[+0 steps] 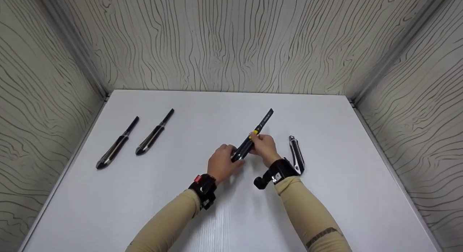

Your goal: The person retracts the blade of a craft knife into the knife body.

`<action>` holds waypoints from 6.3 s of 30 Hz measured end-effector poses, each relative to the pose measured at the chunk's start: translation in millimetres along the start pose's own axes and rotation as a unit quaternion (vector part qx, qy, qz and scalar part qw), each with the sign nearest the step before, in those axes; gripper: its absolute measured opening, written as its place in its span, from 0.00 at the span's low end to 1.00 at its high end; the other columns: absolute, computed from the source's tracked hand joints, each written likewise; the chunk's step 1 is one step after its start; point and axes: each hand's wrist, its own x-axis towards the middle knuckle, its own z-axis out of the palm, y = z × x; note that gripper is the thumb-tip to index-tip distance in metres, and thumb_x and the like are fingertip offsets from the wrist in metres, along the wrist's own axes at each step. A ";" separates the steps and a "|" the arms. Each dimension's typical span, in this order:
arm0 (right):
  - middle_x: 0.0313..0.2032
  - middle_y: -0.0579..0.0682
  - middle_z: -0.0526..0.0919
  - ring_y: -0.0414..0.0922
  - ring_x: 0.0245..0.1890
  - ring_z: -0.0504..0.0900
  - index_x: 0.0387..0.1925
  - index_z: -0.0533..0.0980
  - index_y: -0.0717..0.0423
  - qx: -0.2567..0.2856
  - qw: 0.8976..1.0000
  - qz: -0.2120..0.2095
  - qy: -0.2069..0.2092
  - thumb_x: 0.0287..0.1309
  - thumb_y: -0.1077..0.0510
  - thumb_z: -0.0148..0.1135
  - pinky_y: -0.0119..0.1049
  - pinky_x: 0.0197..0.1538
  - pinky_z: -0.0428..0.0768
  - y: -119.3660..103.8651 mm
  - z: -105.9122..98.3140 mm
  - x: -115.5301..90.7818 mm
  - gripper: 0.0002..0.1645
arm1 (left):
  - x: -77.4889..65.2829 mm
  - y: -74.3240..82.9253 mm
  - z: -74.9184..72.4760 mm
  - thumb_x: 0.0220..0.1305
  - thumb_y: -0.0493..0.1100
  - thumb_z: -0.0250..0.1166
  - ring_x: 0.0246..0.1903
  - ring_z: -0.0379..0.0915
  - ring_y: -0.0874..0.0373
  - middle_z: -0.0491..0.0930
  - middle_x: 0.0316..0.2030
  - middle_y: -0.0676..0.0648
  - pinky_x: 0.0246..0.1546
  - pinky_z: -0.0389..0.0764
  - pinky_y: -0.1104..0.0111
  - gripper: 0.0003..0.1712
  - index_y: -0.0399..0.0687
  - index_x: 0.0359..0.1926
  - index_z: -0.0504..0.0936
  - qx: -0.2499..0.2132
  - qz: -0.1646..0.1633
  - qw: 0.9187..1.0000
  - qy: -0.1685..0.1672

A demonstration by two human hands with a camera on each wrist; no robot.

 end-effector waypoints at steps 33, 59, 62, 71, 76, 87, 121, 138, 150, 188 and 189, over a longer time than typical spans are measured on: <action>0.49 0.56 0.84 0.42 0.45 0.83 0.56 0.75 0.61 -0.010 0.995 -0.052 -0.085 0.72 0.47 0.50 0.37 0.50 0.83 -1.8 -7.1 2.3 0.24 | -3.8 -8.8 14.2 0.75 0.38 0.48 0.51 0.81 0.47 0.81 0.51 0.37 0.57 0.80 0.53 0.20 0.33 0.61 0.72 -0.435 -0.079 0.872 -0.210; 0.48 0.57 0.85 0.45 0.45 0.86 0.55 0.75 0.62 0.041 0.992 -0.037 -0.118 0.70 0.43 0.52 0.37 0.51 0.84 -3.3 -3.9 -1.3 0.28 | -13.5 -8.1 26.5 0.76 0.37 0.46 0.53 0.79 0.50 0.78 0.55 0.38 0.60 0.77 0.55 0.21 0.34 0.65 0.68 -0.498 -0.085 0.838 -0.207; 0.48 0.57 0.85 0.45 0.44 0.86 0.55 0.75 0.61 0.029 0.993 -0.034 -0.114 0.69 0.40 0.52 0.37 0.51 0.84 -2.6 -3.8 -0.6 0.30 | -13.7 -7.2 27.7 0.76 0.37 0.46 0.54 0.79 0.49 0.78 0.55 0.38 0.60 0.77 0.55 0.21 0.34 0.64 0.68 -0.498 -0.089 0.838 -0.204; 0.45 0.55 0.86 0.44 0.42 0.87 0.55 0.76 0.63 0.014 0.994 -0.034 -0.107 0.70 0.42 0.51 0.36 0.49 0.84 1.6 -2.5 1.6 0.30 | -18.0 -3.5 28.3 0.76 0.36 0.45 0.52 0.80 0.48 0.79 0.54 0.37 0.58 0.79 0.55 0.20 0.32 0.63 0.68 -0.481 -0.085 0.851 -0.192; 0.43 0.54 0.86 0.42 0.40 0.87 0.56 0.75 0.64 0.028 0.993 -0.033 -0.107 0.71 0.44 0.51 0.35 0.47 0.85 2.5 -0.8 2.0 0.28 | -18.7 -3.0 28.5 0.76 0.35 0.44 0.51 0.80 0.47 0.80 0.51 0.36 0.56 0.80 0.54 0.19 0.32 0.62 0.69 -0.457 -0.082 0.866 -0.186; 0.43 0.55 0.86 0.42 0.40 0.87 0.54 0.76 0.64 0.023 0.993 -0.038 -0.105 0.72 0.46 0.50 0.35 0.47 0.85 1.4 0.0 0.3 0.26 | -19.3 -3.0 29.5 0.75 0.34 0.44 0.51 0.80 0.46 0.80 0.49 0.36 0.56 0.80 0.54 0.20 0.31 0.62 0.68 -0.452 -0.087 0.869 -0.181; 0.49 0.58 0.83 0.43 0.44 0.86 0.57 0.73 0.63 0.021 0.992 -0.045 -0.120 0.73 0.53 0.48 0.37 0.54 0.83 2.1 4.0 -3.1 0.21 | -22.9 -4.2 25.8 0.75 0.35 0.44 0.50 0.81 0.46 0.80 0.51 0.35 0.54 0.81 0.54 0.20 0.32 0.63 0.68 -0.453 -0.090 0.870 -0.174; 0.42 0.55 0.86 0.43 0.40 0.87 0.52 0.76 0.65 0.030 0.990 -0.061 -0.125 0.72 0.48 0.50 0.36 0.48 0.85 0.4 4.9 -4.4 0.24 | -25.0 -4.9 22.8 0.76 0.36 0.45 0.50 0.81 0.47 0.80 0.51 0.34 0.55 0.81 0.54 0.20 0.31 0.62 0.69 -0.456 -0.092 0.868 -0.175; 0.41 0.54 0.85 0.42 0.40 0.86 0.54 0.75 0.65 0.031 0.991 -0.052 -0.115 0.73 0.50 0.50 0.35 0.49 0.85 -0.6 7.1 -5.4 0.23 | -25.3 -4.0 23.2 0.76 0.36 0.45 0.52 0.80 0.44 0.80 0.50 0.37 0.56 0.80 0.54 0.20 0.31 0.62 0.69 -0.457 -0.096 0.868 -0.169; 0.46 0.57 0.83 0.42 0.42 0.85 0.57 0.72 0.67 0.041 0.990 -0.043 -0.127 0.73 0.56 0.49 0.36 0.53 0.84 1.4 3.0 -5.8 0.21 | -23.6 -3.3 26.8 0.76 0.36 0.45 0.50 0.81 0.45 0.80 0.50 0.35 0.55 0.81 0.55 0.20 0.30 0.62 0.68 -0.451 -0.103 0.869 -0.173; 0.46 0.57 0.83 0.41 0.42 0.85 0.57 0.71 0.68 0.042 0.990 -0.044 -0.128 0.73 0.56 0.49 0.36 0.53 0.84 1.6 3.1 -5.6 0.21 | -23.4 -3.6 26.8 0.76 0.36 0.45 0.50 0.81 0.45 0.80 0.50 0.35 0.55 0.81 0.55 0.20 0.30 0.62 0.68 -0.450 -0.103 0.870 -0.172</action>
